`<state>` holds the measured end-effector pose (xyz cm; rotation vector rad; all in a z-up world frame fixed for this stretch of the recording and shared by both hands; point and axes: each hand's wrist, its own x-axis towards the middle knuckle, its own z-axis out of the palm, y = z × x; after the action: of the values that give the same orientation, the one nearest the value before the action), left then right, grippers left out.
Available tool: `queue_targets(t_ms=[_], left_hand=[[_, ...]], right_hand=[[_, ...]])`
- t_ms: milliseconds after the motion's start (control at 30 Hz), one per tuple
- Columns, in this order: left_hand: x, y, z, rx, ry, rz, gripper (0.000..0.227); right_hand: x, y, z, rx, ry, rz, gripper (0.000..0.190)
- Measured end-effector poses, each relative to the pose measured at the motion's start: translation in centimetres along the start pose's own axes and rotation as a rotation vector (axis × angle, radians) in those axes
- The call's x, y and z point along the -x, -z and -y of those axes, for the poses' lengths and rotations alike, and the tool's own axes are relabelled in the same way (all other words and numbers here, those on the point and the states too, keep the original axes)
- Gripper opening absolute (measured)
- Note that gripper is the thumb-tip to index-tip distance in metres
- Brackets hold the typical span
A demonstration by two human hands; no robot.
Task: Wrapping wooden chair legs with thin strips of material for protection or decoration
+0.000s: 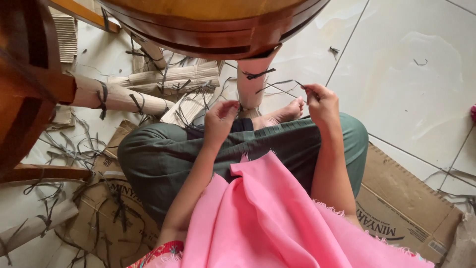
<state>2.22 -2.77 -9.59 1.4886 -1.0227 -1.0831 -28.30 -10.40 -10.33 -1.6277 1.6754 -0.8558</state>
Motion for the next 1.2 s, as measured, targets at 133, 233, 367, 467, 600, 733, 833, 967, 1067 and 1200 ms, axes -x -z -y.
queue_targets(t_ms=[133,233,367,467,600,733,833,967,1067,1200], left_hand=[[-1.7,1.0,1.4,0.024,0.005,-0.009,0.017],[-2.8,1.9,1.7,0.005,-0.009,-0.036,0.018],[-4.1,2.3,0.1,-0.043,-0.013,-0.072,0.02],[-7.2,1.7,0.4,0.016,-0.012,0.055,0.038],[-11.2,-0.3,3.2,0.396,0.245,0.221,0.104],[-13.9,-2.3,6.2,0.669,0.336,0.134,0.059],[-14.7,-2.8,8.7,0.8,0.292,-0.014,0.013],[-13.2,-1.9,6.6,0.974,0.248,-0.1,0.017],[-11.4,-0.9,6.2,1.065,0.26,-0.136,0.034],[-10.2,-0.1,11.1,1.127,0.388,-0.13,0.025]], right_hand=[[-2.1,-0.3,-0.9,0.022,0.077,-0.131,0.019],[-3.2,0.4,-0.3,-0.02,0.107,-0.247,0.017],[-5.5,-0.6,-0.1,-0.091,0.24,-0.259,0.017],[-6.9,-2.7,2.1,-0.09,0.334,-0.15,0.017],[-8.8,-5.2,3.8,-0.098,0.474,0.048,0.021],[-10.0,-7.6,3.7,-0.064,0.534,0.154,0.019],[-9.8,-8.1,3.8,-0.114,0.514,0.21,0.025],[-9.5,-7.8,3.2,-0.117,0.494,0.155,0.014],[-8.4,-7.0,3.1,-0.022,0.383,0.143,0.007],[-6.1,-8.5,2.0,-0.012,0.307,0.083,0.01]])
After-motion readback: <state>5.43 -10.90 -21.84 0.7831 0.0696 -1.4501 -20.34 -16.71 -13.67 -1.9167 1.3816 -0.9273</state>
